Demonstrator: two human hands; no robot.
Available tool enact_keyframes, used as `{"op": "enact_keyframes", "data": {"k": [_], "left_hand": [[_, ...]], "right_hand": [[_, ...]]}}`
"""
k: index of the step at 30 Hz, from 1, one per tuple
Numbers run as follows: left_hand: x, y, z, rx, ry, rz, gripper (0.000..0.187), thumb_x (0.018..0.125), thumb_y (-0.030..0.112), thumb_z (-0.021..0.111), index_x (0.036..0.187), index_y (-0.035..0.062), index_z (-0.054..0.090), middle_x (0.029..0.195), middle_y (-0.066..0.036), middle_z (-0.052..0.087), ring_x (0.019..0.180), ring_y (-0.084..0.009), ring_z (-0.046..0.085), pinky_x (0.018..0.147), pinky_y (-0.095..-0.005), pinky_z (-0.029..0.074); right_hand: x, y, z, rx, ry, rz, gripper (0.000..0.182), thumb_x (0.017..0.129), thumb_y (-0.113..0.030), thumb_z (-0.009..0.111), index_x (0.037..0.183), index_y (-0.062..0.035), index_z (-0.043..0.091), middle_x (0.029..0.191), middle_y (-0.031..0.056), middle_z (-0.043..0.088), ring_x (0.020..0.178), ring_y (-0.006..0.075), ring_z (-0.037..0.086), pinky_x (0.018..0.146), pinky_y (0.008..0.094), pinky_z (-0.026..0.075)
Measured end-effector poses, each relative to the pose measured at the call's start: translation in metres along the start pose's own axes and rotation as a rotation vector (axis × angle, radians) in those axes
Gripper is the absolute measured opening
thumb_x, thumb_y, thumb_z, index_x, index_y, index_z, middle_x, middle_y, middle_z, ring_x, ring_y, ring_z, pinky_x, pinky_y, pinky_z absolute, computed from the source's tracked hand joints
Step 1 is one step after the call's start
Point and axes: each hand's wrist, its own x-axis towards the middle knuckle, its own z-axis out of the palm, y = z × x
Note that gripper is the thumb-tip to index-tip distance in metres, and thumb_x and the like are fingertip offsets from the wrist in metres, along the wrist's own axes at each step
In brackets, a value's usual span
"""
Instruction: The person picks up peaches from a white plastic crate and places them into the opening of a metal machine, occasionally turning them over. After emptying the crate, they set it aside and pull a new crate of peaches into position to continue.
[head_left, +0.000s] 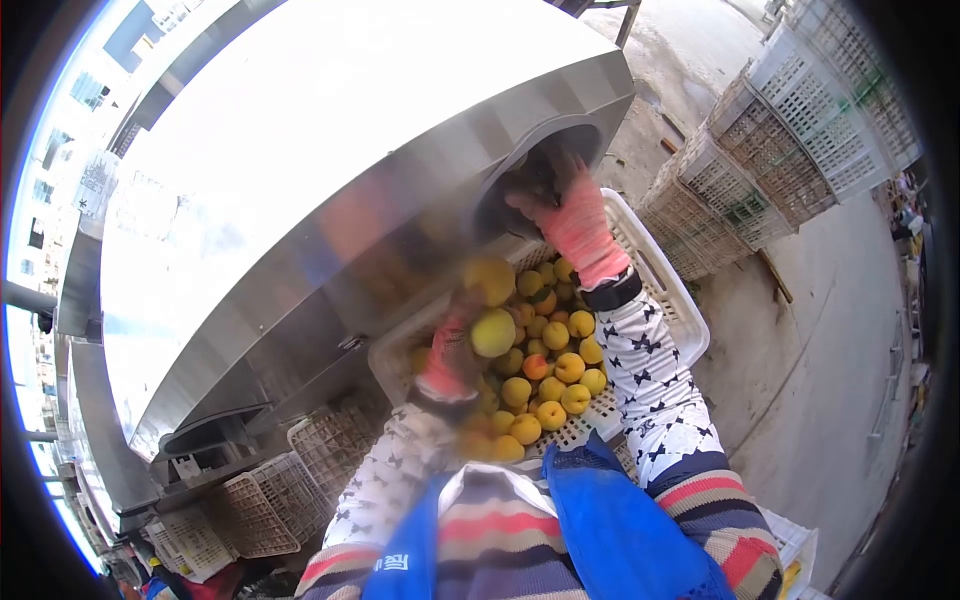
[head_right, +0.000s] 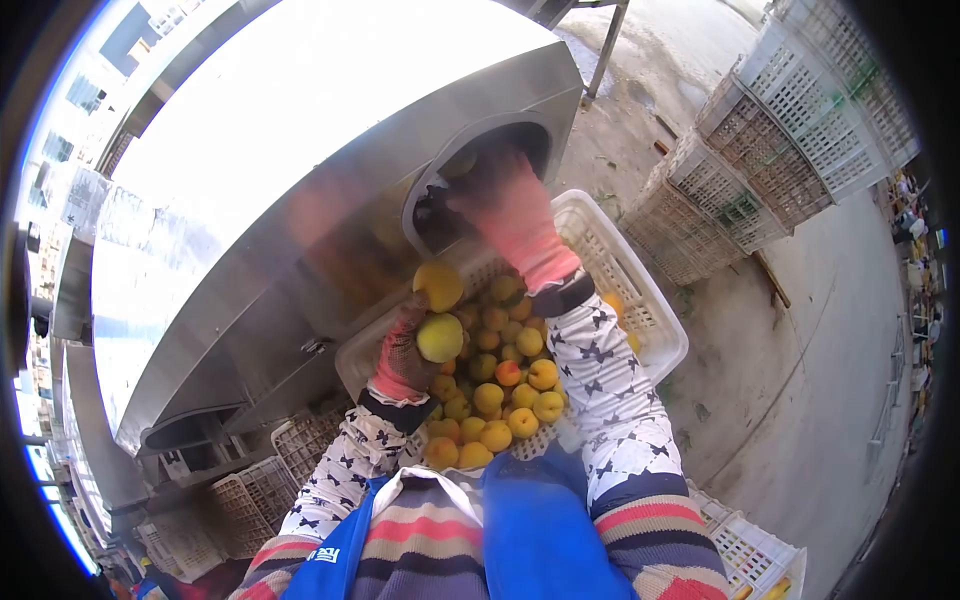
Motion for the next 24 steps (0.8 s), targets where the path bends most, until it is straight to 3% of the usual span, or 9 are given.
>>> {"op": "enact_keyframes", "data": {"k": [1, 4, 8, 11, 14, 17, 19, 22, 24], "left_hand": [[0.000, 0.002, -0.001, 0.019, -0.008, 0.006, 0.054, 0.097, 0.044, 0.057, 0.132, 0.0024, 0.052, 0.122, -0.015, 0.063, 0.095, -0.0221, 0.066, 0.081, -0.0336, 0.056], [-0.002, 0.018, 0.025, -0.001, -0.080, 0.041, 0.051, 0.100, 0.038, 0.055, 0.133, 0.0005, 0.052, 0.123, -0.012, 0.062, 0.105, -0.0185, 0.064, 0.090, -0.0305, 0.053], [-0.009, 0.030, 0.033, 0.104, -0.177, 0.078, 0.050, 0.099, 0.033, 0.056, 0.136, 0.0000, 0.049, 0.125, -0.011, 0.061, 0.112, -0.0181, 0.060, 0.096, -0.0307, 0.049], [-0.010, 0.027, 0.031, 0.199, -0.124, 0.106, 0.052, 0.096, 0.030, 0.061, 0.137, 0.0015, 0.049, 0.129, -0.011, 0.057, 0.115, -0.0218, 0.057, 0.098, -0.0332, 0.048], [-0.006, 0.018, 0.018, 0.512, -0.062, 0.288, 0.047, 0.091, 0.020, 0.064, 0.134, 0.0027, 0.053, 0.129, -0.011, 0.058, 0.115, -0.0225, 0.057, 0.097, -0.0335, 0.047], [-0.001, 0.022, 0.019, 0.370, -0.021, 0.286, 0.045, 0.085, 0.011, 0.068, 0.128, 0.0030, 0.058, 0.128, -0.011, 0.059, 0.113, -0.0219, 0.058, 0.096, -0.0340, 0.047], [-0.002, 0.018, 0.019, 0.049, 0.063, 0.202, 0.044, 0.082, 0.009, 0.071, 0.124, 0.0025, 0.060, 0.127, -0.012, 0.059, 0.112, -0.0221, 0.059, 0.096, -0.0342, 0.047], [0.009, -0.013, -0.022, 0.984, 0.058, 0.662, 0.035, 0.093, 0.017, 0.063, 0.124, 0.0024, 0.055, 0.111, -0.010, 0.066, 0.098, -0.0187, 0.065, 0.090, -0.0295, 0.053], [0.013, -0.021, -0.030, 1.099, 0.071, 0.580, 0.035, 0.094, 0.020, 0.062, 0.123, 0.0012, 0.054, 0.111, -0.011, 0.066, 0.100, -0.0214, 0.065, 0.093, -0.0347, 0.053]], "right_hand": [[-0.014, -0.019, -0.023, 0.258, 0.020, 0.025, 0.085, 0.071, -0.036, 0.083, 0.141, -0.0024, 0.047, 0.120, 0.0142, 0.059, 0.102, 0.0233, 0.060, 0.090, 0.0374, 0.050], [-0.057, -0.040, -0.046, 0.596, -0.443, 0.133, 0.089, 0.071, -0.033, 0.084, 0.143, -0.0008, 0.044, 0.131, 0.0135, 0.053, 0.112, 0.0212, 0.055, 0.100, 0.0350, 0.043], [-0.079, -0.025, -0.034, 0.580, -0.468, 0.175, 0.095, 0.071, -0.037, 0.086, 0.146, 0.0001, 0.040, 0.138, 0.0142, 0.050, 0.129, 0.0243, 0.047, 0.110, 0.0352, 0.034], [-0.077, -0.046, -0.054, 0.640, -0.426, 0.211, 0.093, 0.072, -0.037, 0.085, 0.145, 0.0017, 0.041, 0.134, 0.0161, 0.054, 0.126, 0.0248, 0.049, 0.109, 0.0348, 0.036], [-0.085, -0.054, -0.046, 0.932, -0.359, 0.504, 0.093, 0.073, -0.036, 0.085, 0.145, 0.0024, 0.041, 0.131, 0.0174, 0.055, 0.124, 0.0253, 0.052, 0.107, 0.0342, 0.039], [-0.084, -0.044, -0.045, 0.872, -0.324, 0.418, 0.090, 0.072, -0.032, 0.085, 0.144, 0.0026, 0.042, 0.128, 0.0170, 0.058, 0.119, 0.0253, 0.055, 0.104, 0.0326, 0.041], [-0.065, -0.039, -0.047, 0.457, -0.234, 0.307, 0.086, 0.072, -0.028, 0.084, 0.142, 0.0028, 0.043, 0.130, 0.0180, 0.057, 0.118, 0.0273, 0.056, 0.103, 0.0339, 0.043], [-0.045, -0.014, -0.028, 0.012, -0.146, 0.198, 0.078, 0.073, -0.025, 0.081, 0.138, 0.0019, 0.047, 0.129, 0.0199, 0.058, 0.117, 0.0323, 0.058, 0.099, 0.0381, 0.047], [-0.021, -0.003, -0.004, -0.202, -0.156, 0.134, 0.073, 0.074, -0.026, 0.079, 0.136, 0.0000, 0.050, 0.128, 0.0214, 0.057, 0.115, 0.0361, 0.058, 0.095, 0.0415, 0.049]]}}
